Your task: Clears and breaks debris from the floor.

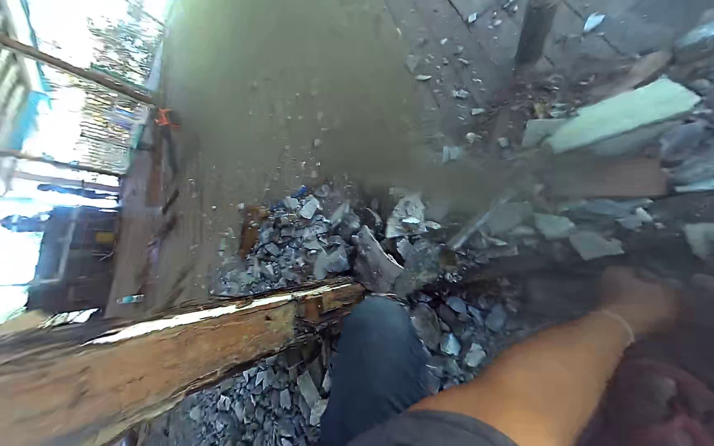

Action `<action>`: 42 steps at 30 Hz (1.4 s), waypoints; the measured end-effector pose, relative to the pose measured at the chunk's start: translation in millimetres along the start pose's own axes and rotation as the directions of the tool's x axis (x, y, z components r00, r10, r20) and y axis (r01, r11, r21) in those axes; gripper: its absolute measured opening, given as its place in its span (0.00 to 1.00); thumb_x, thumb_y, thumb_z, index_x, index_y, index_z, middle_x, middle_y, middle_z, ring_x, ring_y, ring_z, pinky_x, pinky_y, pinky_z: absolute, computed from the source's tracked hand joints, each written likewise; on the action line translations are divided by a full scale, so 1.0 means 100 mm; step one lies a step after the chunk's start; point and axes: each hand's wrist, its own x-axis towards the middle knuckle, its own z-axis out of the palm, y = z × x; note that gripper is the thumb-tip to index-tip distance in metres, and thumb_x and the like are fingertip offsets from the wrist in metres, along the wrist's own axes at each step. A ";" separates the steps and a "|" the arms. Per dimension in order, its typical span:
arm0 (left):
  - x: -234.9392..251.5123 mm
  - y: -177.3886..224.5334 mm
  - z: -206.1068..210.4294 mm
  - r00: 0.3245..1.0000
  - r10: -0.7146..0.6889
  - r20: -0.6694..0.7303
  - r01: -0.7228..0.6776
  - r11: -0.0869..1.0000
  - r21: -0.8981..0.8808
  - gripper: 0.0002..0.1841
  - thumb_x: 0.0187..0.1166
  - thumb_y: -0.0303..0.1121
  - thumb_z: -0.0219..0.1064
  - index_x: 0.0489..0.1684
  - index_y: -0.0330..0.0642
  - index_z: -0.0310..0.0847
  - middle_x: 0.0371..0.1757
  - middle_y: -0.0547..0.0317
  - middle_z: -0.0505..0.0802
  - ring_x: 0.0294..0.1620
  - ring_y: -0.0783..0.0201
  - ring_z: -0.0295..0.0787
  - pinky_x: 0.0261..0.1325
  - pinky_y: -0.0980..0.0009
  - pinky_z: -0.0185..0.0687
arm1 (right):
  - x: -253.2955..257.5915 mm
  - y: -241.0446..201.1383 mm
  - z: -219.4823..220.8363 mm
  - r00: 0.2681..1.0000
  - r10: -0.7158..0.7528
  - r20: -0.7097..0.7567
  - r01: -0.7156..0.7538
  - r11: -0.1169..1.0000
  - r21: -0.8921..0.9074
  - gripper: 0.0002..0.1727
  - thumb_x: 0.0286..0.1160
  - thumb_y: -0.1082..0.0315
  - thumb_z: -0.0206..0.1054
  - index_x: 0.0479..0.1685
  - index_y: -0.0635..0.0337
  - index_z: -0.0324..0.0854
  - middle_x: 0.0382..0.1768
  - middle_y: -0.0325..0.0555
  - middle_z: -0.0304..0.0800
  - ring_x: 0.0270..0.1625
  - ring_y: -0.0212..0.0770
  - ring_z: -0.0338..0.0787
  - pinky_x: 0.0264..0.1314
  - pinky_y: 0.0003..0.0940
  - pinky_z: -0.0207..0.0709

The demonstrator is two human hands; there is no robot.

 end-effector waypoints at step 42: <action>0.01 -0.17 -0.27 0.909 0.226 0.350 -0.407 0.304 0.861 0.17 0.92 0.36 0.52 0.64 0.38 0.82 0.60 0.36 0.89 0.60 0.36 0.90 0.57 0.36 0.87 | -0.71 -0.47 0.28 0.768 0.537 0.349 -0.619 0.480 0.622 0.17 0.82 0.50 0.68 0.51 0.54 0.88 0.36 0.46 0.92 0.38 0.46 0.92 0.47 0.53 0.85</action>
